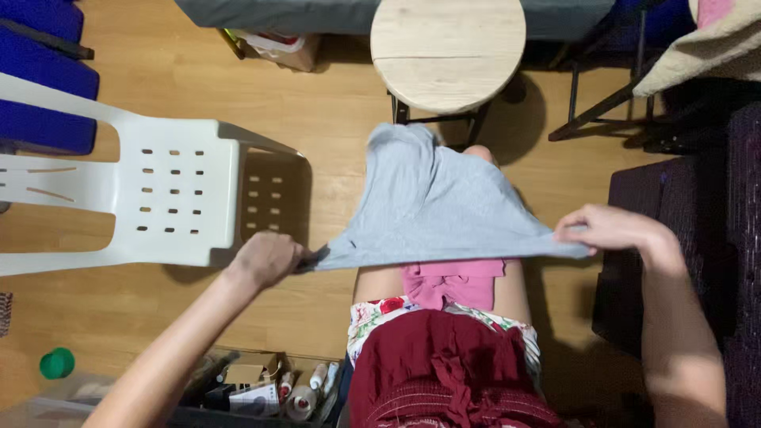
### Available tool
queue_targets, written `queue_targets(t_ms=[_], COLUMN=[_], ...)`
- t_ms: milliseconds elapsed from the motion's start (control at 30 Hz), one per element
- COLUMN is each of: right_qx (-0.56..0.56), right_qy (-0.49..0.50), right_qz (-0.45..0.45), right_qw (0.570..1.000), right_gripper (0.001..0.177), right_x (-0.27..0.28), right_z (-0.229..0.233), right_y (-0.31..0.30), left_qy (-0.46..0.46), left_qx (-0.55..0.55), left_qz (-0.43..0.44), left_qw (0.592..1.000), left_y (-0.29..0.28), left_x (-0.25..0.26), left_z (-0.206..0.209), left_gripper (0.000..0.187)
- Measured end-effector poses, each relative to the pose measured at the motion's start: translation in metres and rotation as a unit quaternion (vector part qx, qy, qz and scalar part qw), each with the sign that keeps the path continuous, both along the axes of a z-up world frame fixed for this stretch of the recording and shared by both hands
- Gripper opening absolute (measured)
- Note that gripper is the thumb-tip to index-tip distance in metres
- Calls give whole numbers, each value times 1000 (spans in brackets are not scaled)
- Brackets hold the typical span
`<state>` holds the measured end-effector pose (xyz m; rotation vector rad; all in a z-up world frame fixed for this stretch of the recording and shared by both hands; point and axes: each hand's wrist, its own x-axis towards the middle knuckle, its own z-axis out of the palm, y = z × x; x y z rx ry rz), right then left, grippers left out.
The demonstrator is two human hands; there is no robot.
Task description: The person folds various clothing items, including a grey t-shirt and a pink top, on their lap and places them into a drawer. They also gather and stack a pile of black plastic hangers on a nearby bed.
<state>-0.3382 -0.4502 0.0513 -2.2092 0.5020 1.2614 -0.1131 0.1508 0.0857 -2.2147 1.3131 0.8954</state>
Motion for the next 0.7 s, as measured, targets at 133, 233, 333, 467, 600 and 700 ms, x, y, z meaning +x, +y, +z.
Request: queue_targets(t_ms=[133, 233, 333, 467, 600, 700], right_qx=[127, 69, 125, 211, 286, 279], right_qy=[-30, -35, -53, -39, -288, -273], right_qz=[-129, -268, -397, -493, -528, -629], right_qw=[983, 960, 908, 843, 746, 672], right_gripper=[68, 81, 78, 75, 57, 46], right_x=[-8, -3, 12, 12, 5, -3], right_z=[-40, -88, -147, -185, -164, -131], right_y=[14, 25, 48, 62, 43, 38], left_qy=[199, 522, 335, 276, 225, 329], left_qx=[18, -156, -411, -405, -548, -492], left_qz=[77, 138, 436, 650, 567, 637], left_qw=[977, 827, 728, 581, 573, 493], left_y=[-24, -54, -110, -203, -216, -196], left_x=[-12, 32, 93, 119, 136, 138], left_z=[-16, -96, -169, -223, -226, -207], left_gripper=[26, 31, 46, 51, 57, 53])
